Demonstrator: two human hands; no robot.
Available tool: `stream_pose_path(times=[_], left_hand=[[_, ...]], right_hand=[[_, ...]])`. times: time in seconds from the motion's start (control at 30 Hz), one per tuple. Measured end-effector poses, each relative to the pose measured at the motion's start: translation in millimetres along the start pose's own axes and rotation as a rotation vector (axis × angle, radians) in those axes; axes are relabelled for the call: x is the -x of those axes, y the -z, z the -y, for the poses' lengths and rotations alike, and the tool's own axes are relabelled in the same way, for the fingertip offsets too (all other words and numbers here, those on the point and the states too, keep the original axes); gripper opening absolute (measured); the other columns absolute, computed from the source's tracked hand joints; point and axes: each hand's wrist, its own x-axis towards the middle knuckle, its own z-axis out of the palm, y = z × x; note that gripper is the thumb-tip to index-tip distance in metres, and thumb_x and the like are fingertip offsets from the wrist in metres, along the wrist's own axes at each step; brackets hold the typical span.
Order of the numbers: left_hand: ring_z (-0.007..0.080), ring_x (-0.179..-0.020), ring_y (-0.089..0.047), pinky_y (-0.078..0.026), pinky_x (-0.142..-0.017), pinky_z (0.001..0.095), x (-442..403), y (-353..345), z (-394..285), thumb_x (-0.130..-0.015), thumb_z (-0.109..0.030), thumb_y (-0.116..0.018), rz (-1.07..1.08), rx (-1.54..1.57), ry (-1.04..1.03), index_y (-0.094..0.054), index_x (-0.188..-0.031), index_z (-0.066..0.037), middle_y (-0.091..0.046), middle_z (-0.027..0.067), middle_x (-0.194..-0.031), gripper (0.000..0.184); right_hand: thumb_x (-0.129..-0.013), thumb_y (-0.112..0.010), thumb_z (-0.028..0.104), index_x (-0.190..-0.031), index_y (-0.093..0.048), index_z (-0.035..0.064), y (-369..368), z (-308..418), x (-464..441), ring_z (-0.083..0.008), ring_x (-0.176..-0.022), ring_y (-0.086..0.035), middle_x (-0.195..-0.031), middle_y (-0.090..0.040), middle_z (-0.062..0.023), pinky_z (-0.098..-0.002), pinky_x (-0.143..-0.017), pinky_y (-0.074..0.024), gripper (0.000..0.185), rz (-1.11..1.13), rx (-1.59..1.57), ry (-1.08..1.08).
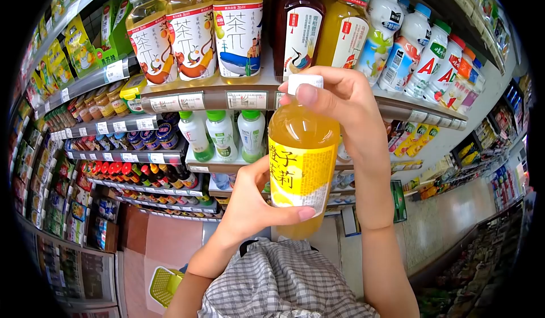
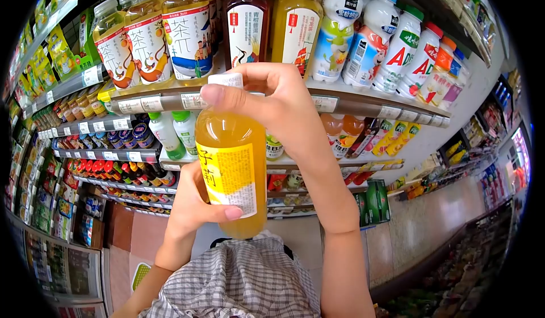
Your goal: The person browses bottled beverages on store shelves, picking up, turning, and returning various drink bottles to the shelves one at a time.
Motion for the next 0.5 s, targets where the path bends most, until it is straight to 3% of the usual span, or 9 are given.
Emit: stream_pose_path(times=[0.17,0.37,0.5], left_hand=[[0.0149,-0.101,-0.062,-0.046,-0.094,0.0305,0.8,2.4,-0.6,-0.063,-0.012,-0.085,0.066,0.146,0.041,-0.056,-0.117,0.003,-0.066,0.008,-0.109,0.063],[0.0149,-0.097,-0.063,-0.047,-0.091,0.0298,1.6,-1.7,1.7,-0.062,-0.015,-0.085,-0.022,-0.042,-0.047,-0.058,-0.115,0.003,-0.067,0.0088,-0.106,0.062],[0.015,-0.093,-0.064,-0.048,-0.088,0.0293,2.2,-5.0,2.4,-0.06,-0.019,-0.085,-0.126,-0.258,-0.174,-0.059,-0.112,0.003,-0.068,0.0089,-0.102,0.062]], right_hand=[[-0.084,-0.072,0.031,-0.088,-0.069,-0.0005,5.3,-2.7,-1.0,-0.0059,-0.069,-0.062,-0.078,-0.068,-0.0034,-0.0191,-0.063,-0.0475,0.032,0.051,-0.07,-0.07],[-0.084,-0.072,0.027,-0.101,-0.068,-0.0025,12.5,-3.5,1.5,-0.0107,-0.086,-0.065,-0.093,-0.07,-0.0072,-0.0241,-0.082,-0.0493,0.035,0.167,-0.142,-0.066],[-0.08,-0.075,0.027,-0.113,-0.063,-0.0041,23.2,-8.4,7.7,-0.0146,-0.098,-0.064,-0.106,-0.068,-0.0097,-0.0293,-0.091,-0.0476,0.047,0.237,-0.197,-0.056]])
